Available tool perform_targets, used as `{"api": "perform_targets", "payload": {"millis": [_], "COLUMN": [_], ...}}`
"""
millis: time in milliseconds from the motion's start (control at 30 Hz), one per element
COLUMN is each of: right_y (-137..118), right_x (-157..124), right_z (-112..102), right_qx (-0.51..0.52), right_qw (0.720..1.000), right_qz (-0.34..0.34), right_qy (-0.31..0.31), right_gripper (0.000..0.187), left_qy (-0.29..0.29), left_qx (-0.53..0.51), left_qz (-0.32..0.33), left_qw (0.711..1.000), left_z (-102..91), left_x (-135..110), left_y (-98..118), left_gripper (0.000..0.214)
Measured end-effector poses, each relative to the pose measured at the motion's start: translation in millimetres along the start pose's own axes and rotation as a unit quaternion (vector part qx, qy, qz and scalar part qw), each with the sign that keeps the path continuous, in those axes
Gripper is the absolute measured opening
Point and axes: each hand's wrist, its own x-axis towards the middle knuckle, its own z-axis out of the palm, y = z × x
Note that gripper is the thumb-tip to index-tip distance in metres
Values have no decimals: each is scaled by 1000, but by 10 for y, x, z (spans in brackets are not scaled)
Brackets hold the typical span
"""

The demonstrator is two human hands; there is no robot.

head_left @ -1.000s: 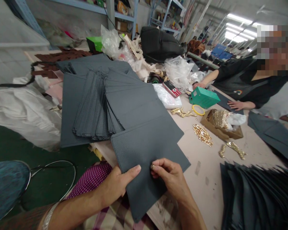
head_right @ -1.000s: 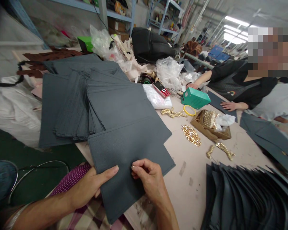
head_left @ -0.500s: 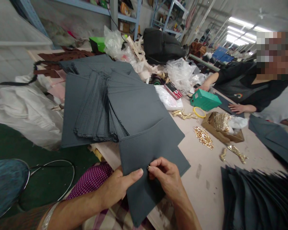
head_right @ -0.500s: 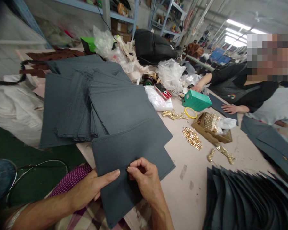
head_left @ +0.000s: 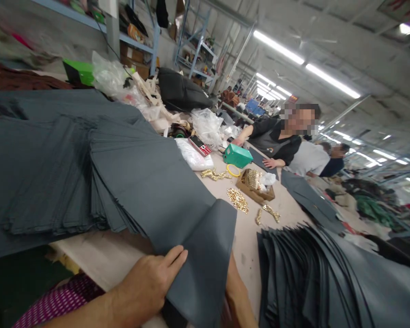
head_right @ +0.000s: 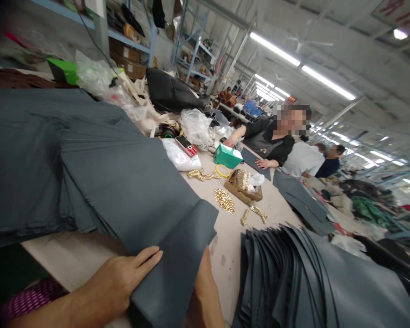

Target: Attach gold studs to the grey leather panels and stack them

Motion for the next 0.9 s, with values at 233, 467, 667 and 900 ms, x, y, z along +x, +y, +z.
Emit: {"api": "perform_targets", "payload": {"millis": [233,467,667,900], "right_y": [461,653,669,401], "right_x": [724,1183,1339,1167], "right_z": [-601,-666,-617,-871], "right_qx": [-310,-442,-475,-436], "right_qw": [944,877,855,882], "right_qz": [109,187,208,168], "right_qy": [37,15,3,65], "right_gripper": [37,27,20,32], "left_qy": [-29,-48,-5,22], "left_qx": [32,3,-28,-46], "left_qz": [-2,1,-10,27], "left_qw": [999,999,1000,998], "left_z": [70,122,83,37], "left_x": [8,15,-37,-69], "left_y": [17,-12,4,-34], "left_gripper": [97,101,97,83]}}
